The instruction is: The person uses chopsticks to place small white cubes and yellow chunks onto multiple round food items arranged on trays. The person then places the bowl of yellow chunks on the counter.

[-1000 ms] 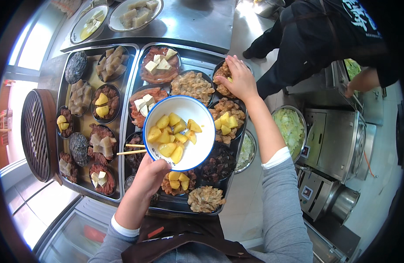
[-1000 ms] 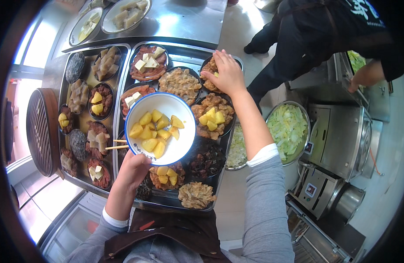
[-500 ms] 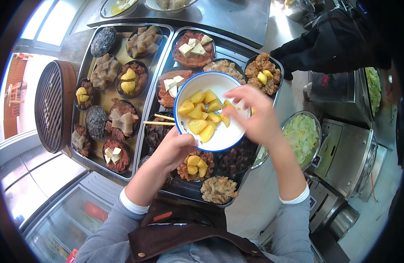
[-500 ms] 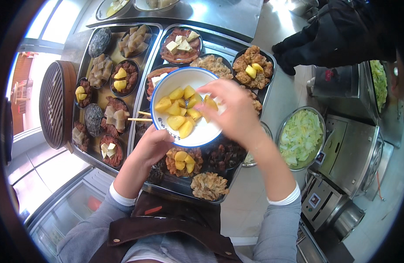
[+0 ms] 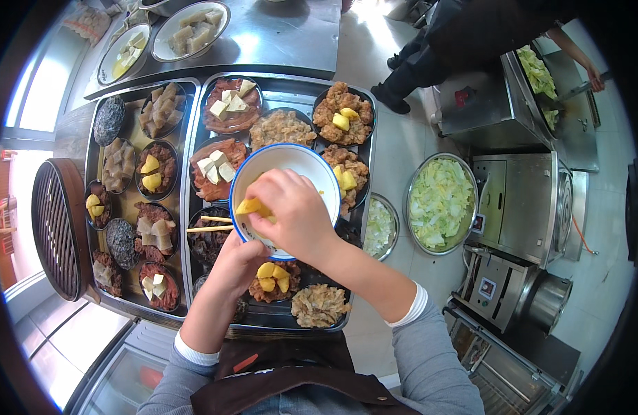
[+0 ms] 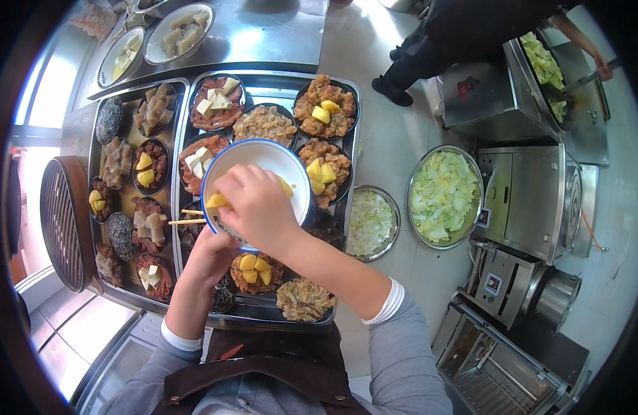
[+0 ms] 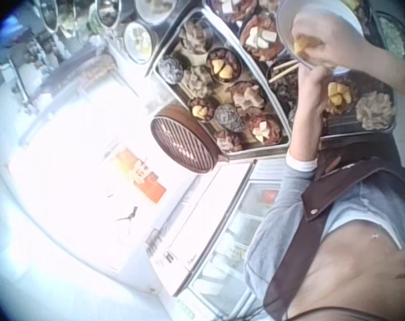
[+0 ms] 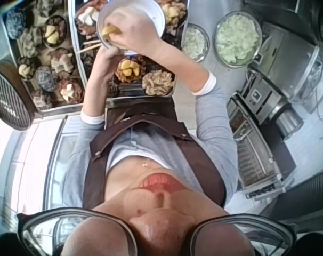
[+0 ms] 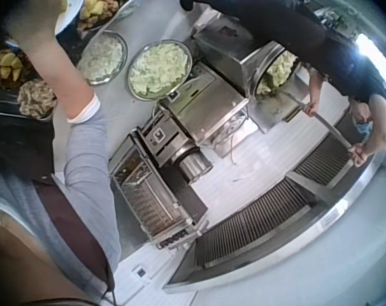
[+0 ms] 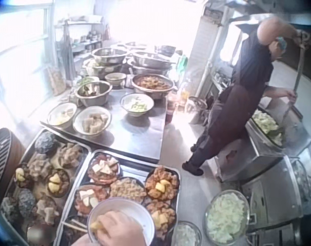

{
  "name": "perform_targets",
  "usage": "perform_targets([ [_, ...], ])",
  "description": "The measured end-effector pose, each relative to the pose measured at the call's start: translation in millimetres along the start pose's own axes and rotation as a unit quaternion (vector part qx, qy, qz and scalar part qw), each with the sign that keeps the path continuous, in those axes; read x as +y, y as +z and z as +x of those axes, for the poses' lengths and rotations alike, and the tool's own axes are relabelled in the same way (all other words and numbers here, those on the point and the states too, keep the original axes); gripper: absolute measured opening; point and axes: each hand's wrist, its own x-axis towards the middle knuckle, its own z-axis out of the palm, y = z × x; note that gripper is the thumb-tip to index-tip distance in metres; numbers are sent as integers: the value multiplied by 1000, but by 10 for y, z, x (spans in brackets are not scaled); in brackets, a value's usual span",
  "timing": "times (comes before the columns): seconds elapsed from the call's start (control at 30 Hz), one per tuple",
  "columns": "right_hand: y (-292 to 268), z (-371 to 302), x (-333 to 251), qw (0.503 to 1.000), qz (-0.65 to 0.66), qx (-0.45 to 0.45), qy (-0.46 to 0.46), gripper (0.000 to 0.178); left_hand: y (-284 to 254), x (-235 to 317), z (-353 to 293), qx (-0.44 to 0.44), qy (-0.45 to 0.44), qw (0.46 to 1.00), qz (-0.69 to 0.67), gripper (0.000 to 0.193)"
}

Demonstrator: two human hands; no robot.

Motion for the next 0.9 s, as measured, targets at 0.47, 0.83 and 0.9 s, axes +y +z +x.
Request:
perform_targets([
  [0.47,-506,28,1975,942,-230,132,205,24,-20,47,-50,-21,10,999,-28,65],
  [0.83,-584,23,140,994,-30,-102,-12,21,-70,69,2,-43,23,998,-37,60],
  [0.9,-538,21,48,980,-98,-173,-28,24,-53,68,-8,-40,14,998,-38,59],
])
